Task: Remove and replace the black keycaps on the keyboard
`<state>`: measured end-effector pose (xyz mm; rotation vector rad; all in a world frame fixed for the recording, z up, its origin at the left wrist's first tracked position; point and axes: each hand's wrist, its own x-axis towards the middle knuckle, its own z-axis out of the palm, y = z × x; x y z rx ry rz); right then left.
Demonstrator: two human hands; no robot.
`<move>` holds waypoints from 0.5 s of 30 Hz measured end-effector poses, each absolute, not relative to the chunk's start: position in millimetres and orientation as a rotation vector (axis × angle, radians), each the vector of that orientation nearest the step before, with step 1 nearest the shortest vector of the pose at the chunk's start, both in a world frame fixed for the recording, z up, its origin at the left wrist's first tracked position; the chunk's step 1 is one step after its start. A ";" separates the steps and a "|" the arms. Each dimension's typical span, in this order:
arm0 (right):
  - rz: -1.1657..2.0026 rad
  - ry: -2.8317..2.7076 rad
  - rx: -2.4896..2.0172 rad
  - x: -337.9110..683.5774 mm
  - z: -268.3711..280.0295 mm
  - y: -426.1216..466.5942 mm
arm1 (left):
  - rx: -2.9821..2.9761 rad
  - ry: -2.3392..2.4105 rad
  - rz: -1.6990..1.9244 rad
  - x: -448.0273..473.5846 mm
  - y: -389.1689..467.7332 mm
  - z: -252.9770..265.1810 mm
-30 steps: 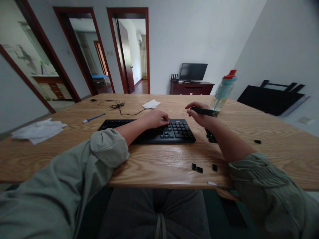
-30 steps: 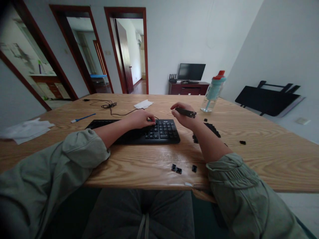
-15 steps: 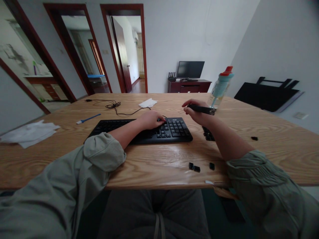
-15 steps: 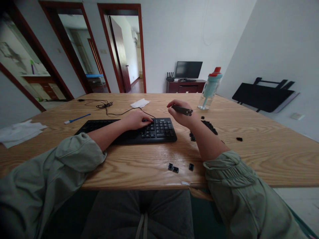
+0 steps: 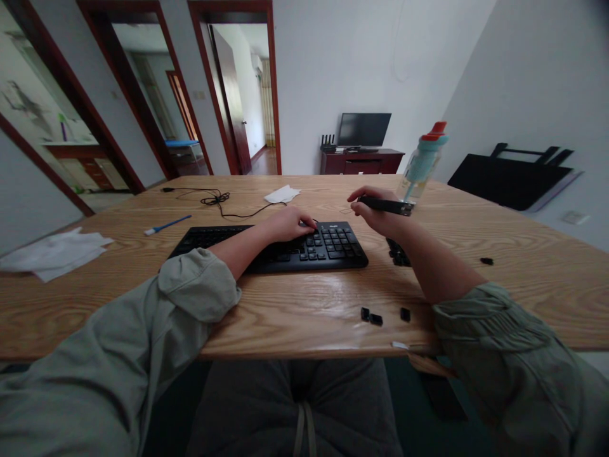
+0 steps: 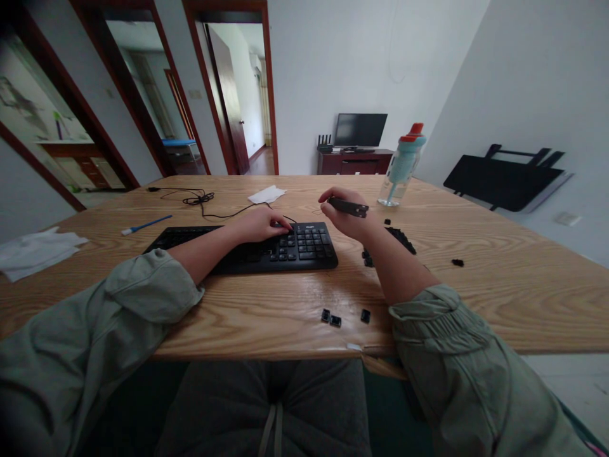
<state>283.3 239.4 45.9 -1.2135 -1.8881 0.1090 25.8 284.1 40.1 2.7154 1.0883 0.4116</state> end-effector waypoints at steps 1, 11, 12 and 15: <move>0.109 -1.889 -1.215 283.6 45.7 239.7 | 2.714 1.081 0.413 25.3 284.0 40.5; 0.109 -1.890 -1.207 283.1 45.3 239.8 | 2.847 1.061 0.371 27.0 280.7 38.0; 0.110 -1.890 -1.202 283.2 45.1 240.1 | 2.868 1.061 0.358 27.4 280.4 38.2; 0.119 -1.892 -1.196 283.6 44.4 241.1 | 2.926 1.054 0.298 28.1 279.1 40.7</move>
